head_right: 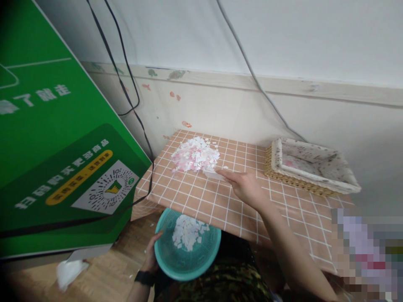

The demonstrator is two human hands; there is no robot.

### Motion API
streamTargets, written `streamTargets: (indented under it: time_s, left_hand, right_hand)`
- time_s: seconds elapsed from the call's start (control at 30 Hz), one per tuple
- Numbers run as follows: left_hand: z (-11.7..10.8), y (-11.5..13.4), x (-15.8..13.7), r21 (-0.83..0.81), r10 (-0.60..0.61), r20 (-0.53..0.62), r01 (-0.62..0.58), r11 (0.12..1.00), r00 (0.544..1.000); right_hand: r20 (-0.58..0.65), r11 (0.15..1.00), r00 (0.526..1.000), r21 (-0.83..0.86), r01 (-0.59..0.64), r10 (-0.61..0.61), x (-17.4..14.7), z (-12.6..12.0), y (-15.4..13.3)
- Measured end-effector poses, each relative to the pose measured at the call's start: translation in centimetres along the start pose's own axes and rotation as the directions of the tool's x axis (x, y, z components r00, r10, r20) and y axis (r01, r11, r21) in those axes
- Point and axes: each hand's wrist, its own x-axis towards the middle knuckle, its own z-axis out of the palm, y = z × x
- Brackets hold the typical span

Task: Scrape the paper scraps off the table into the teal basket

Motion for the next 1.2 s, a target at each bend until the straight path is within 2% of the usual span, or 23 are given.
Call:
streamTargets:
  time_s: [0.13, 0.23, 0.33, 0.47, 0.53, 0.63, 0.7, 0.87, 1.0, 1.2]
  left_hand:
    - [0.0, 0.0, -0.1, -0.016, -0.012, 0.012, 0.012, 1.0, 1.0]
    - [0.1, 0.1, -0.2, -0.025, 0.003, -0.005, -0.003, 1.0, 1.0]
    - [0.7, 0.3, -0.6, -0.036, 0.007, -0.026, -0.008, 0.999, 1.0]
    - [1.8, 0.6, -1.5, -0.013, -0.011, -0.076, 0.01, 1.0, 0.997]
    - [2.1, 0.7, -1.6, -0.009, -0.003, -0.107, 0.002, 1.0, 0.994]
    - [1.7, 0.6, -1.3, -0.005, 0.023, -0.143, -0.024, 1.0, 0.989]
    - [1.3, 0.5, -0.9, -0.004, 0.033, -0.121, -0.034, 0.999, 0.992]
    - [0.6, 0.2, -0.2, -0.023, 0.01, -0.044, -0.011, 1.0, 0.999]
    - [0.4, 0.0, 0.1, -0.008, 0.052, -0.086, -0.053, 0.999, 0.995]
    - [0.1, -0.1, 0.4, -0.011, 0.05, -0.047, -0.051, 0.999, 0.998]
  right_hand:
    - [0.037, 0.999, 0.999, 0.03, 0.015, -0.016, -1.3, -1.6, 0.2]
    - [-0.05, 0.997, 0.997, 0.042, -0.059, 0.061, -3.0, -1.4, -0.7]
    - [-0.146, 0.975, 0.97, 0.134, -0.176, 0.195, -4.7, 1.1, -2.8]
    - [-0.166, 0.922, 0.935, 0.287, -0.258, 0.314, -6.0, 5.3, -5.5]
    - [-0.195, 0.889, 0.89, 0.302, -0.344, 0.411, -6.4, 6.2, -5.8]
    - [-0.245, 0.826, 0.799, 0.304, -0.475, 0.549, -6.9, 6.3, -4.9]
    - [-0.268, 0.789, 0.747, 0.303, -0.534, 0.609, -7.4, 5.8, -3.7]
    - [-0.382, 0.732, 0.627, 0.286, -0.618, 0.679, -8.4, 4.7, -0.7]
    - [-0.404, 0.715, 0.595, 0.297, -0.633, 0.695, -8.0, 4.2, 0.2]
    - [-0.451, 0.762, 0.621, 0.277, -0.585, 0.641, -4.4, 4.8, 0.6]
